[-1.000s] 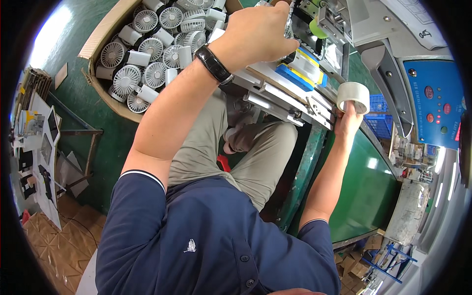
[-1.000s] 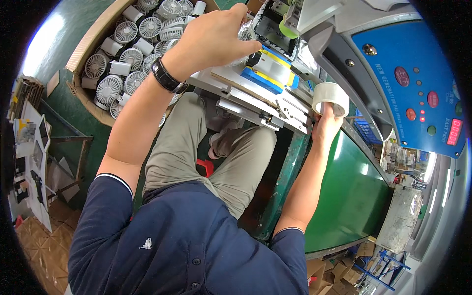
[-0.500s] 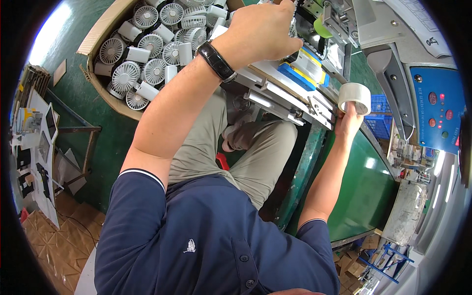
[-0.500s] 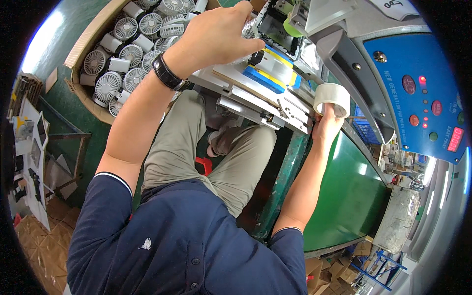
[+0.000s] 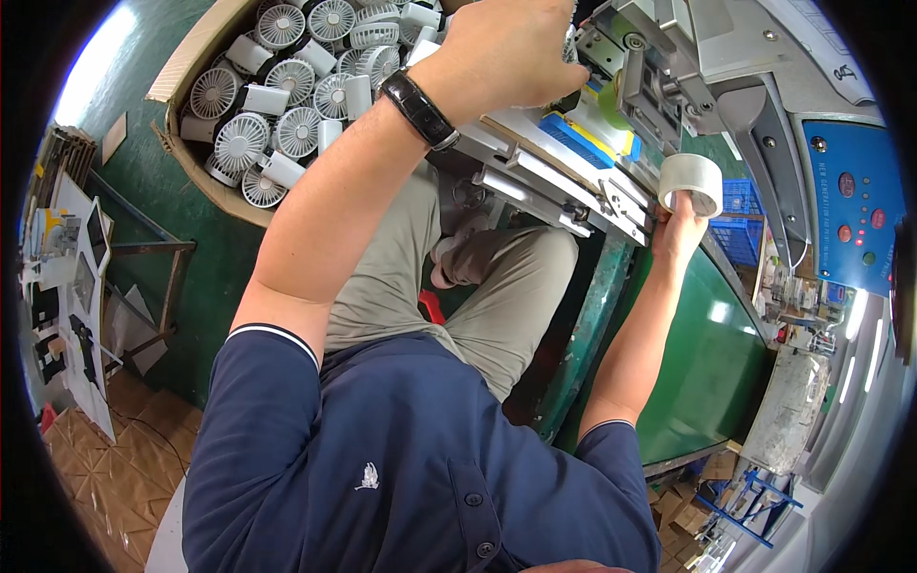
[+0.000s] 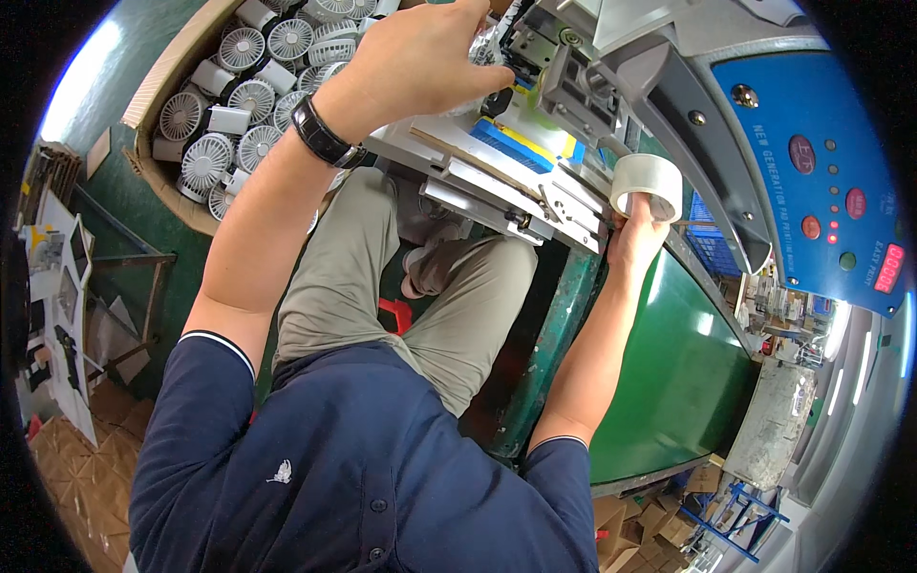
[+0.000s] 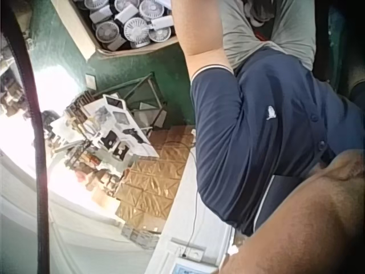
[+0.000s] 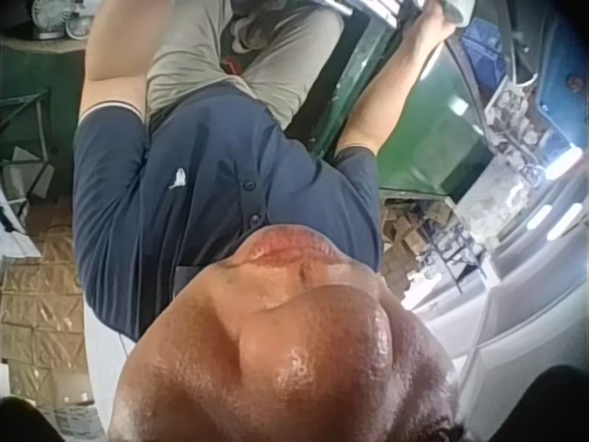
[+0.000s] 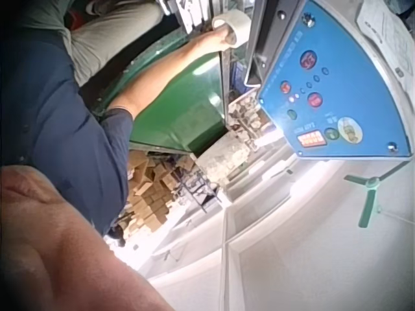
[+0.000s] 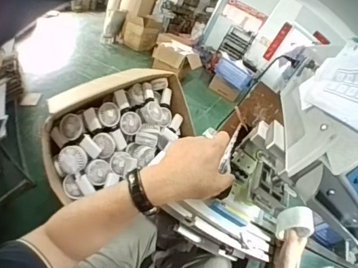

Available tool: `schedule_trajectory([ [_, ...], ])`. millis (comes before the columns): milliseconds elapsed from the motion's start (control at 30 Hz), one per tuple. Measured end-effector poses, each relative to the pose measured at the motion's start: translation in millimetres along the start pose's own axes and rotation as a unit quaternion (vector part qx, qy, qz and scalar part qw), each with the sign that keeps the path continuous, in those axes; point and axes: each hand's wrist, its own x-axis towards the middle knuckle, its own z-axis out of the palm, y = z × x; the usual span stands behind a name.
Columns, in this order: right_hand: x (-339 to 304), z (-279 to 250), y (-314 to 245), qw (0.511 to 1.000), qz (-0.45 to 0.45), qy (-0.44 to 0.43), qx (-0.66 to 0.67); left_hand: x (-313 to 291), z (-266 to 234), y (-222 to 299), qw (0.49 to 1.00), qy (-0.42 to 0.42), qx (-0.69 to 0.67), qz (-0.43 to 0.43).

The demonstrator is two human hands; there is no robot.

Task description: Assembling and packing small portable fans using a production machine and manual placement

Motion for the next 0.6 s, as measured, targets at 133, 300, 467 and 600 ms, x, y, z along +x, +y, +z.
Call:
schedule_trajectory([
  [133,-0.5,0.2,-1.0,1.000,-0.004,0.000,0.005,0.2,1.5,-0.5,1.000,0.020,-0.013,0.016],
  [300,-2.5,2.2,-3.4,1.000,-0.008,0.002,0.001,-0.7,1.6,-0.6,1.000,0.013,-0.006,0.010],
  [467,-2.0,2.6,-2.1,1.000,-0.013,-0.004,0.004,-1.1,0.2,0.4,1.000,0.011,-0.011,0.005],
  [600,-0.6,2.0,-0.7,1.000,-0.005,-0.001,-0.002,-0.7,-0.5,1.3,1.000,0.005,0.000,-0.001],
])
